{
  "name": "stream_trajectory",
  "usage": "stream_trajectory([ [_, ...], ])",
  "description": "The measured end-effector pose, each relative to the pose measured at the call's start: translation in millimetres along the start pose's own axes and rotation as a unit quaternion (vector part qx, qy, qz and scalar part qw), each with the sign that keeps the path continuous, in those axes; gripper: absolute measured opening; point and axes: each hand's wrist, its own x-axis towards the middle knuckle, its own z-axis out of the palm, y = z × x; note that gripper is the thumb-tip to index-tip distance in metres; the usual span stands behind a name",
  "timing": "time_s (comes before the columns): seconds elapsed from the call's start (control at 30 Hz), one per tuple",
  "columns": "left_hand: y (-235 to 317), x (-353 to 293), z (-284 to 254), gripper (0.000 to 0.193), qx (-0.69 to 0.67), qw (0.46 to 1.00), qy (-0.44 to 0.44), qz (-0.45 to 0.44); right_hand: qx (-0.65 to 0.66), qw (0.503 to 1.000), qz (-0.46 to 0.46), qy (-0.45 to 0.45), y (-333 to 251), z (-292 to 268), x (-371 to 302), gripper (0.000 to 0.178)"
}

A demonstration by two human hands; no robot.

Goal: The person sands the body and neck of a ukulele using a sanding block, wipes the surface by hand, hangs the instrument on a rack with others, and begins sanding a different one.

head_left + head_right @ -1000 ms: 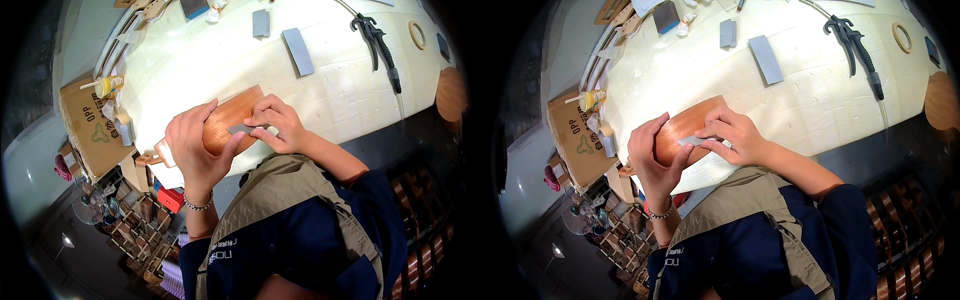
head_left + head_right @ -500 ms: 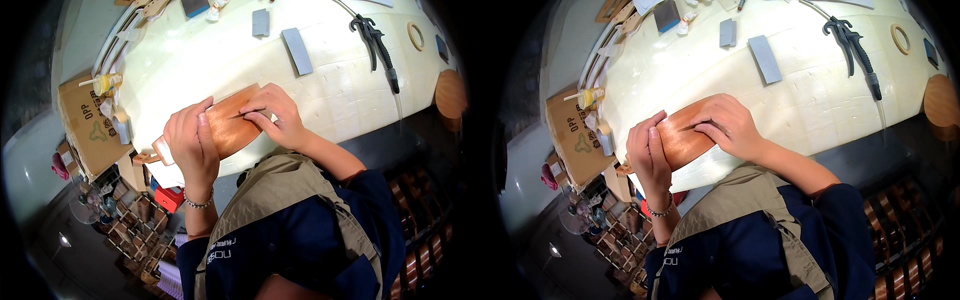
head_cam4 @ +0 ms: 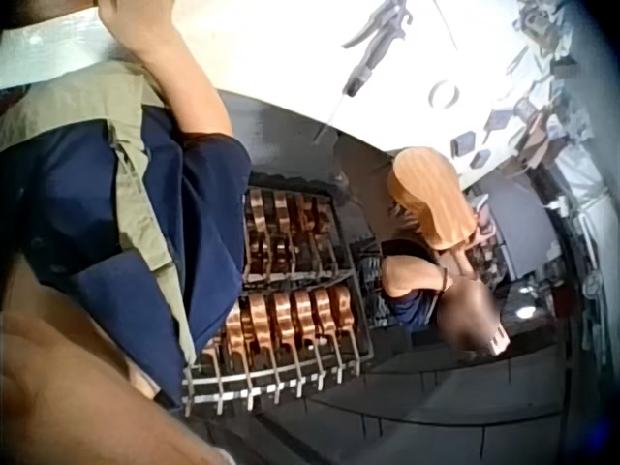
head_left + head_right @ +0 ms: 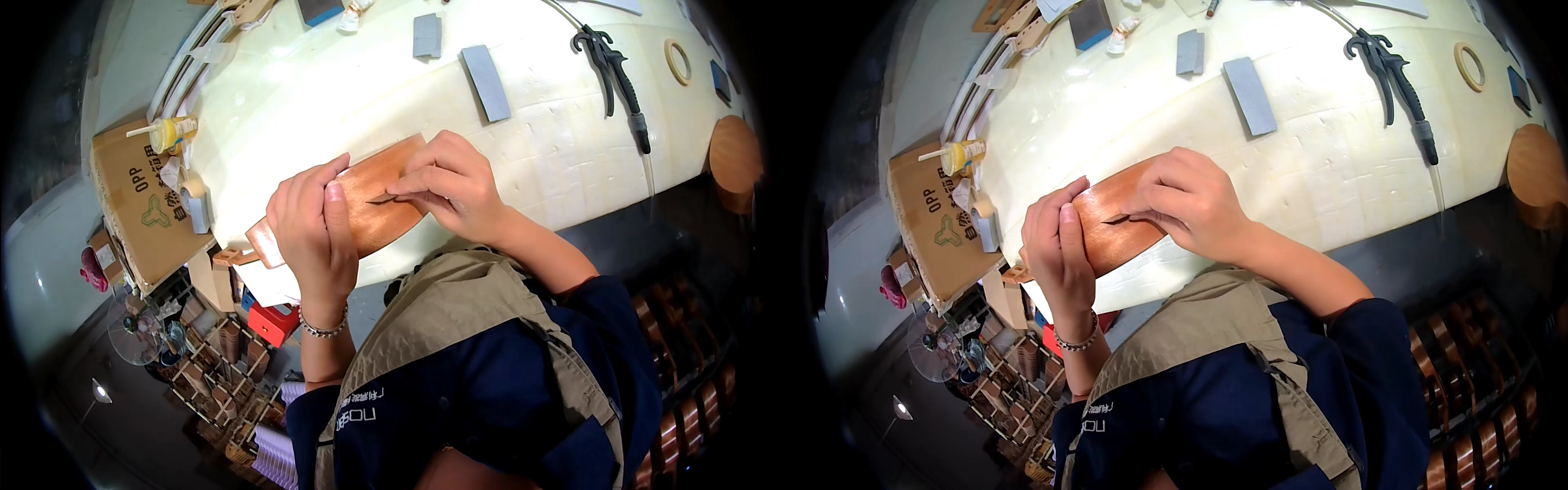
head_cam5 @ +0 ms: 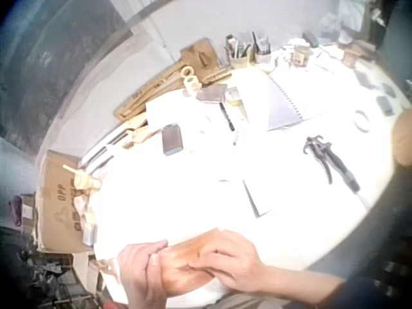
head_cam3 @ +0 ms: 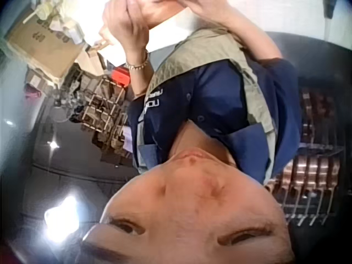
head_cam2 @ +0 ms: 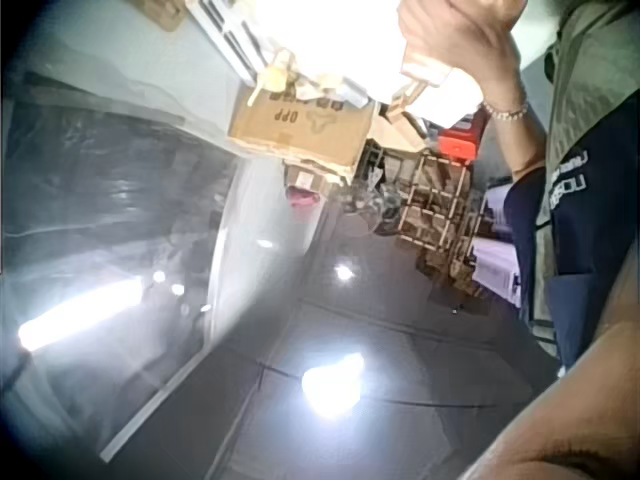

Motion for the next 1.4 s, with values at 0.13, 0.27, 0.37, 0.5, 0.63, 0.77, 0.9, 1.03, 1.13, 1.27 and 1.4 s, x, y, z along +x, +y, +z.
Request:
stream_trajectory([
  [0.13,1,0,1,0.022,0.003,1.0,0.003,0.003,0.011,1.0,0.01,-0.009,-1,-3,-1,0.026],
  [0.27,0,0,0,0.022,-0.001,1.0,0.002,0.002,0.004,1.0,0.005,-0.004,0,-1,0,0.027],
  [0.37,1,0,0,0.022,0.004,1.0,0.005,0.003,0.007,1.0,0.002,-0.006,1,-2,0,0.027],
  [0.5,1,0,-1,0.022,0.001,1.0,0.005,-0.003,0.002,1.0,-0.007,0.007,1,3,2,0.027],
  [0.63,1,0,0,0.022,0.002,1.0,0.005,0.002,0.0,1.0,-0.012,-0.009,-1,-2,1,0.028],
  [0.77,2,1,0,0.023,0.004,1.0,0.001,0.002,0.0,1.0,-0.007,0.002,0,0,2,0.029],
  [0.9,0,1,-1,0.022,-0.009,1.0,-0.003,0.002,0.022,0.999,-0.028,-0.038,1,-9,3,0.025],
  [1.03,0,1,-2,0.029,0.028,0.999,-0.002,0.037,0.146,0.936,0.318,0.035,20,-17,1,0.009],
  [1.13,9,6,-1,0.033,0.071,0.997,-0.013,0.04,0.13,0.904,0.404,0.054,86,-2,7,0.015],
  [1.27,14,6,0,0.022,0.066,0.998,-0.013,0.02,0.034,0.947,0.32,-0.004,137,17,36,0.035],
  [1.4,-5,-11,-1,0.023,-0.118,0.99,0.064,-0.043,-0.144,0.979,0.141,-0.039,127,-12,38,0.077],
])
